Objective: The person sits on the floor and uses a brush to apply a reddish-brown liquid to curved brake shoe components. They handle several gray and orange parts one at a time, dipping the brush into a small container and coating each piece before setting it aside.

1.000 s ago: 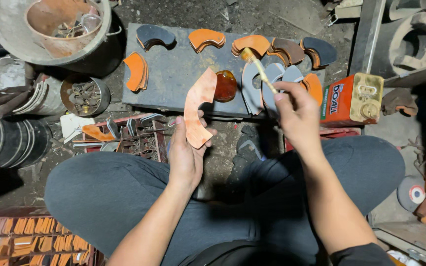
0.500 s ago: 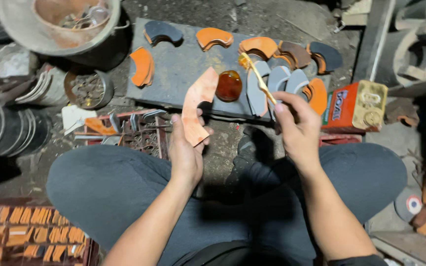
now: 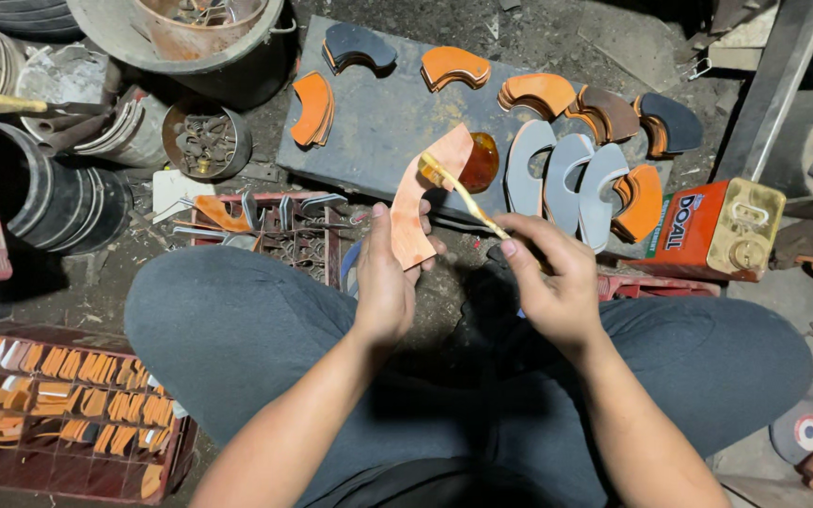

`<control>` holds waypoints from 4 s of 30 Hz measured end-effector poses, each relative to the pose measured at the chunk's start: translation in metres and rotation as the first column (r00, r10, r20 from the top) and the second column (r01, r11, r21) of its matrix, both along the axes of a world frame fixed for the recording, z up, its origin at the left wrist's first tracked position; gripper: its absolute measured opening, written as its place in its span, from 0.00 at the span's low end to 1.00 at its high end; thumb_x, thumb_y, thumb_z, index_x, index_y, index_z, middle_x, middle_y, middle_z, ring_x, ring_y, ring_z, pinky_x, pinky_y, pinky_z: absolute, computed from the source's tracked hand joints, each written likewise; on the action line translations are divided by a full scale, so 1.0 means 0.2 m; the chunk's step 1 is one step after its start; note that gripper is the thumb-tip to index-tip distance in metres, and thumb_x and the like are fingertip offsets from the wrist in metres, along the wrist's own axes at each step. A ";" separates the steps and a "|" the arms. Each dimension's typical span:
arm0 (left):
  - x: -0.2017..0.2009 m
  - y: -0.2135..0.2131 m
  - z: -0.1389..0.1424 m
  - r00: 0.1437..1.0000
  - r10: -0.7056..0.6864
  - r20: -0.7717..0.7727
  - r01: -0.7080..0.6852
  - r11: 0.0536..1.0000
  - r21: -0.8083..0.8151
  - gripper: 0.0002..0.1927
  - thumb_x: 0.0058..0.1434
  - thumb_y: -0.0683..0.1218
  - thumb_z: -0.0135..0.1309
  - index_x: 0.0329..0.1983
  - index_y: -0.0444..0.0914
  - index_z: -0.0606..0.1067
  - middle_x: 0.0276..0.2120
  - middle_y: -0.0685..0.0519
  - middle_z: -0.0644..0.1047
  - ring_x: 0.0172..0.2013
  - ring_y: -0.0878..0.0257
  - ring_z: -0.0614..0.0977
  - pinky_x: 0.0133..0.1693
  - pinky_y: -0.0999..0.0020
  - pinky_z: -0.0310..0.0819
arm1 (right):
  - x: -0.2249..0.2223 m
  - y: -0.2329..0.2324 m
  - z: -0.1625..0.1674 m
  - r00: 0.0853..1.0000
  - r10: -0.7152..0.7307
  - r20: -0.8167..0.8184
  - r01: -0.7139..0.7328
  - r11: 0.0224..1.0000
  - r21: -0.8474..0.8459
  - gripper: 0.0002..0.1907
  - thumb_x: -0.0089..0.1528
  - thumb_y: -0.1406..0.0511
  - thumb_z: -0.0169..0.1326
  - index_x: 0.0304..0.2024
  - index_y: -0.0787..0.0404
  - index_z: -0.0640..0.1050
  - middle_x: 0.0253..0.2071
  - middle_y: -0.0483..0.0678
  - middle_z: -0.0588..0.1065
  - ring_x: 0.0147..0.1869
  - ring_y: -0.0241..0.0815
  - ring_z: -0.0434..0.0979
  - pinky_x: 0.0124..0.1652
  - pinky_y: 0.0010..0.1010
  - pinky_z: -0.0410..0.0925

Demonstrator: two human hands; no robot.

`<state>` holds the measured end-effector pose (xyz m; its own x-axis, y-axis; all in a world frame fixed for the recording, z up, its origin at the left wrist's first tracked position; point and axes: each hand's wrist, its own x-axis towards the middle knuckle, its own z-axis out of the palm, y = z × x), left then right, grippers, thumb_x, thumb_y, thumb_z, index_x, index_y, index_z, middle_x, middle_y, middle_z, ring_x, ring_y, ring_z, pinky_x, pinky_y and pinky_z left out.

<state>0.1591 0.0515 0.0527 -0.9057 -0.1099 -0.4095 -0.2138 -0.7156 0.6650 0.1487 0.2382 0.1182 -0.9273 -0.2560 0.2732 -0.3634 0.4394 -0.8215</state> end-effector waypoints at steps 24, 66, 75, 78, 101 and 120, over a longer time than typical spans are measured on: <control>0.02 0.01 -0.01 0.987 0.068 -0.144 -0.093 0.980 -0.174 0.32 0.77 0.59 0.30 0.46 0.28 0.76 0.31 0.49 0.76 0.26 0.62 0.77 0.30 0.68 0.70 | 0.00 -0.05 0.00 0.959 -0.017 -0.282 0.038 0.997 0.068 0.11 0.63 0.78 0.54 0.49 0.69 0.78 0.32 0.54 0.74 0.32 0.47 0.74 0.35 0.33 0.67; 0.01 -0.01 0.06 0.976 0.129 -0.175 -0.172 0.952 -0.255 0.31 0.77 0.58 0.30 0.47 0.28 0.76 0.30 0.50 0.76 0.27 0.62 0.77 0.32 0.68 0.71 | 0.04 -0.10 -0.04 0.943 -0.125 -0.309 0.146 0.988 0.046 0.13 0.63 0.79 0.54 0.49 0.70 0.78 0.30 0.53 0.73 0.30 0.47 0.74 0.32 0.34 0.66; 0.02 -0.02 0.07 0.973 0.137 -0.186 -0.189 0.933 -0.306 0.30 0.77 0.57 0.30 0.45 0.30 0.75 0.30 0.50 0.76 0.28 0.61 0.78 0.34 0.67 0.74 | 0.04 -0.10 -0.05 0.926 -0.101 -0.364 0.114 0.993 0.015 0.13 0.65 0.79 0.53 0.52 0.70 0.76 0.38 0.57 0.76 0.38 0.50 0.78 0.39 0.35 0.70; 0.01 -0.01 0.07 0.974 0.152 -0.170 -0.198 0.933 -0.299 0.30 0.77 0.57 0.30 0.45 0.29 0.75 0.29 0.49 0.76 0.27 0.61 0.78 0.32 0.66 0.73 | 0.03 -0.09 -0.06 0.928 -0.058 -0.368 0.077 0.996 0.036 0.12 0.62 0.79 0.53 0.49 0.71 0.77 0.33 0.56 0.74 0.33 0.49 0.76 0.35 0.35 0.68; 0.00 -0.05 0.09 0.977 0.170 -0.130 -0.185 0.976 -0.112 0.29 0.77 0.55 0.31 0.45 0.27 0.75 0.31 0.47 0.75 0.25 0.59 0.74 0.29 0.63 0.70 | -0.02 -0.02 -0.03 0.880 0.057 -0.471 0.019 0.988 0.154 0.14 0.59 0.79 0.55 0.48 0.71 0.77 0.29 0.54 0.72 0.29 0.49 0.73 0.32 0.36 0.66; 0.02 -0.04 0.10 0.979 0.118 -0.167 -0.149 0.971 -0.185 0.28 0.77 0.54 0.31 0.44 0.28 0.75 0.30 0.47 0.75 0.23 0.58 0.75 0.29 0.63 0.72 | -0.04 0.03 -0.03 0.885 -0.027 -0.465 0.101 0.986 0.135 0.15 0.59 0.79 0.55 0.48 0.71 0.78 0.28 0.53 0.70 0.28 0.49 0.70 0.31 0.37 0.63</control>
